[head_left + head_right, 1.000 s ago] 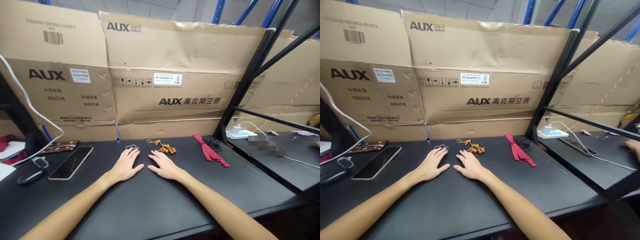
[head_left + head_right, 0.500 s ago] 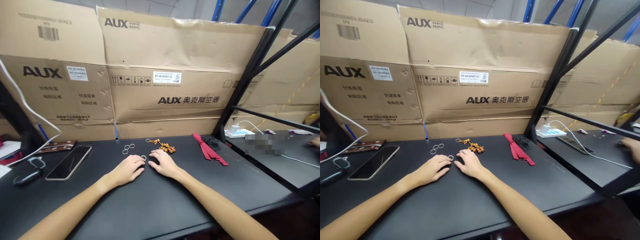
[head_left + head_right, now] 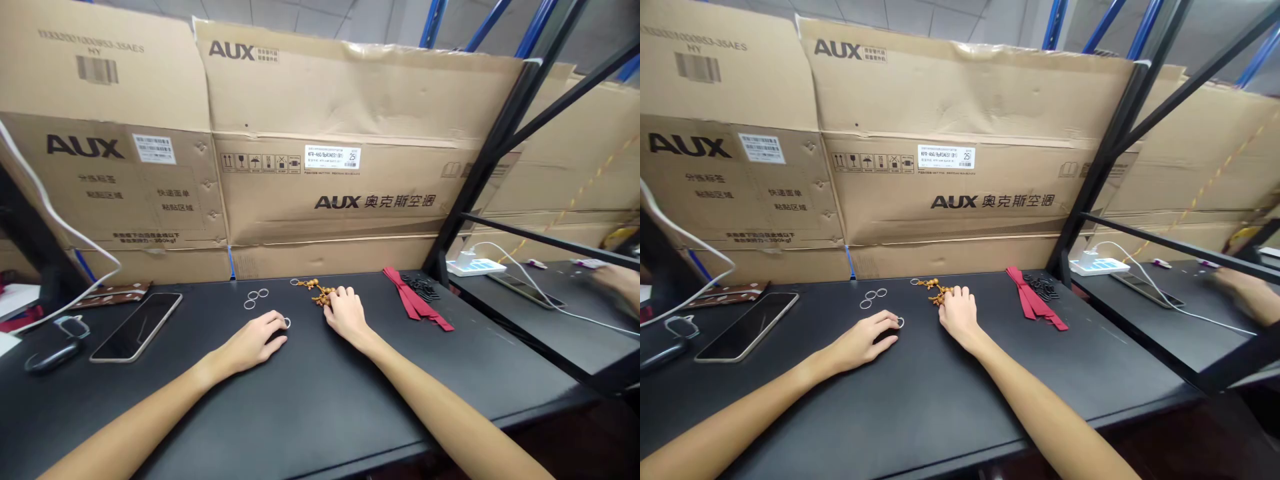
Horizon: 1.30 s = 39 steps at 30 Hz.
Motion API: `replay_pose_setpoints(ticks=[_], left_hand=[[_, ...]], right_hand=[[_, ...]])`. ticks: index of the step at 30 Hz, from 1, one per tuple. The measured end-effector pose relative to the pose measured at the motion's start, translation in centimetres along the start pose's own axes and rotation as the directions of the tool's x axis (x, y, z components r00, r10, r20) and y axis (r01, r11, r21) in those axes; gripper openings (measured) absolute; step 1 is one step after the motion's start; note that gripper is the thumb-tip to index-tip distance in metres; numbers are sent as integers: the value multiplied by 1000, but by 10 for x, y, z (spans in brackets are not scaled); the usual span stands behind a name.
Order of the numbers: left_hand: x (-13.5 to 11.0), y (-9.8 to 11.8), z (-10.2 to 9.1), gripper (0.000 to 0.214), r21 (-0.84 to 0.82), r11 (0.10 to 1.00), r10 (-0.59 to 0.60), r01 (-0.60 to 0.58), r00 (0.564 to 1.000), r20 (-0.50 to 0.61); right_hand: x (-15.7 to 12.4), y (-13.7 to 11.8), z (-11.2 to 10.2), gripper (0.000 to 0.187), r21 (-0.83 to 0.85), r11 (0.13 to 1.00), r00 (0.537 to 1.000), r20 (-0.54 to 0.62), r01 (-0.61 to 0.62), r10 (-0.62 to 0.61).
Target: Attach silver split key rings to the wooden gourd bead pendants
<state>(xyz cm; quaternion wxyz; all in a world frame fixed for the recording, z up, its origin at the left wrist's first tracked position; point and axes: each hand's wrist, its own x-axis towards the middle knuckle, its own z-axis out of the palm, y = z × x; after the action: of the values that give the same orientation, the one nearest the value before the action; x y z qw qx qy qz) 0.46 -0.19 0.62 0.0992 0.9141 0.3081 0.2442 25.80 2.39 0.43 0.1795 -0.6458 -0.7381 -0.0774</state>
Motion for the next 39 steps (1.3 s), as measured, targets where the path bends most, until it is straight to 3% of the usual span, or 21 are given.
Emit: replay_pose_setpoints(ticks=[7, 14, 25, 39], left_hand=[[2, -10, 4, 10, -10, 999, -38, 38, 999, -34], [2, -7, 2, 14, -15, 999, -38, 38, 999, -20], [3, -9, 3, 16, -67, 998, -15, 13, 1000, -24], [4, -8, 4, 14, 39, 999, -8, 8, 1000, 6]], right_hand=[[-9, -16, 3, 13, 133, 983, 991, 14, 129, -132], [-16, -25, 1, 20, 280, 932, 969, 30, 228, -246], [-17, -29, 6, 9, 373, 851, 921, -26, 369, -388], [-15, -28, 8, 18, 547, 774, 931, -27, 318, -364]])
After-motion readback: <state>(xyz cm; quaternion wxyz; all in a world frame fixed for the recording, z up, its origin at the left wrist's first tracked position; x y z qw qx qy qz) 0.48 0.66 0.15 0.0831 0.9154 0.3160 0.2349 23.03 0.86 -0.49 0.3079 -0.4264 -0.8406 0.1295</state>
